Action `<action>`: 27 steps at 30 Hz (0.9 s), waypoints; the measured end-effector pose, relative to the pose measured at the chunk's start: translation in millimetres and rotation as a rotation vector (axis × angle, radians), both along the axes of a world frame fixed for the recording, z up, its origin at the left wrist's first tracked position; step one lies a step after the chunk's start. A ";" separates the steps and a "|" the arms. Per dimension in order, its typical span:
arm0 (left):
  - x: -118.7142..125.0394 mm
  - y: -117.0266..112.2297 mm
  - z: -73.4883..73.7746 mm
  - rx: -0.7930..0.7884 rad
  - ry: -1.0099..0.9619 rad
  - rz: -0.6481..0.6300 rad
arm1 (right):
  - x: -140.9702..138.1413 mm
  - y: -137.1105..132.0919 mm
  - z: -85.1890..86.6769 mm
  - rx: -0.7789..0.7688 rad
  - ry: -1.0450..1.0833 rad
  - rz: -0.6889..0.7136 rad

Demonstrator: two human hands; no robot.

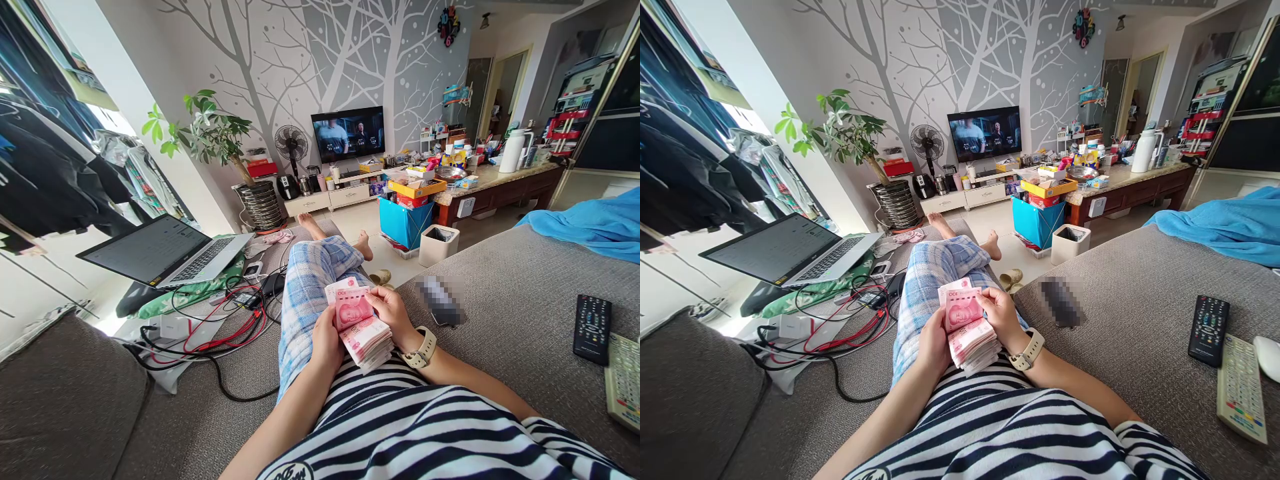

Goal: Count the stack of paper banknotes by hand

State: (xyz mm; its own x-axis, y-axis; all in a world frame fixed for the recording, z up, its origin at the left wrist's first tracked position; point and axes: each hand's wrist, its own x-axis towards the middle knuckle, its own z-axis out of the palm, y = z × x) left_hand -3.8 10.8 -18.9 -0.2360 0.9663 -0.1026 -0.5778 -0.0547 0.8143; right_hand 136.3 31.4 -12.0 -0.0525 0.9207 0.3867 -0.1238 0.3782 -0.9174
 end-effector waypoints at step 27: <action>2.8 -5.4 10.5 0.001 0.055 0.009 | 0.5 -3.9 3.1 0.013 0.014 0.006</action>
State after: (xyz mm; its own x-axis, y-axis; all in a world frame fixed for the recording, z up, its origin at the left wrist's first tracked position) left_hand -0.9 5.3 -8.4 -0.2503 0.9641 -0.0883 -0.5314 -0.0606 0.8450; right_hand 136.8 27.5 -8.8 -0.0525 0.9151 0.3998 -0.1391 0.3898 -0.9103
